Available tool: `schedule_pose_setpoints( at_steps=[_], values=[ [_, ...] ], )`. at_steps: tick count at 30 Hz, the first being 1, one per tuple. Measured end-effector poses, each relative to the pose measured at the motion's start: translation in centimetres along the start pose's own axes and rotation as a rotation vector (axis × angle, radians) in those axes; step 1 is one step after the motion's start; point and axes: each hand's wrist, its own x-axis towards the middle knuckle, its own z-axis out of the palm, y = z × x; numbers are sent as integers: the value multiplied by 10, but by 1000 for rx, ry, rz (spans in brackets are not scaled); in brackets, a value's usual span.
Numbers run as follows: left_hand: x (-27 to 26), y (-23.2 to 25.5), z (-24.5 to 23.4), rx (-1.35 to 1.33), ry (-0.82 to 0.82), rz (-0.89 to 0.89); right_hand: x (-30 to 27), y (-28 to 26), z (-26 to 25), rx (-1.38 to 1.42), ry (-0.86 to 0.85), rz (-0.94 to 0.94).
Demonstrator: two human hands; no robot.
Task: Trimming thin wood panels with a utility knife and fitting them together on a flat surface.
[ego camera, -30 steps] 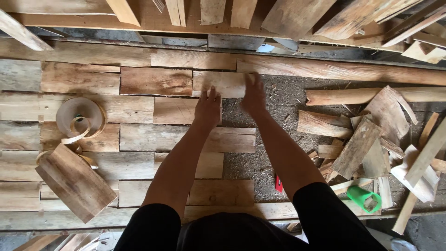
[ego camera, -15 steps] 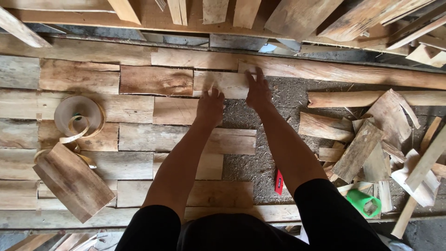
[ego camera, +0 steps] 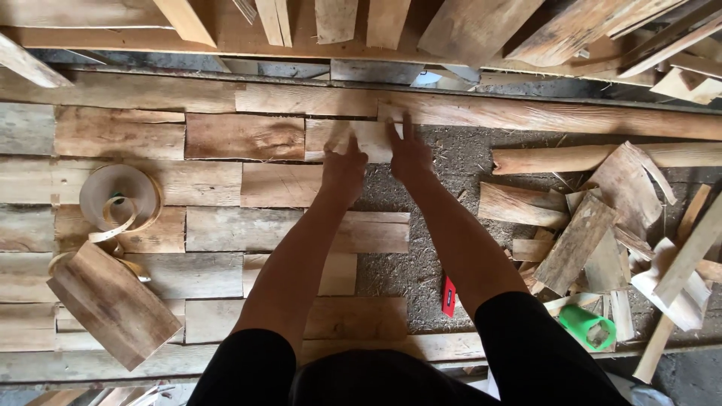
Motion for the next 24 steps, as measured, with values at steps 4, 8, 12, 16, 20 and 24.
schedule_pose_setpoints(
  at_steps=[4,8,12,16,20,24],
  values=[
    [-2,4,-11,3,52,9,-9,-25,-58,56,-313,144],
    [6,10,-6,84,22,-14,-4,-19,-44,24,-260,92],
    [8,6,-7,-52,-44,-45,-10,-20,-51,95,-299,108],
    [13,6,-13,-87,-130,-30,-13,-27,-66,105,-345,159],
    [25,5,6,-35,-78,-42,-10,-19,-41,-31,-228,82],
    [14,6,-14,-65,-143,-68,-16,-2,-28,123,-158,21]
  ],
)
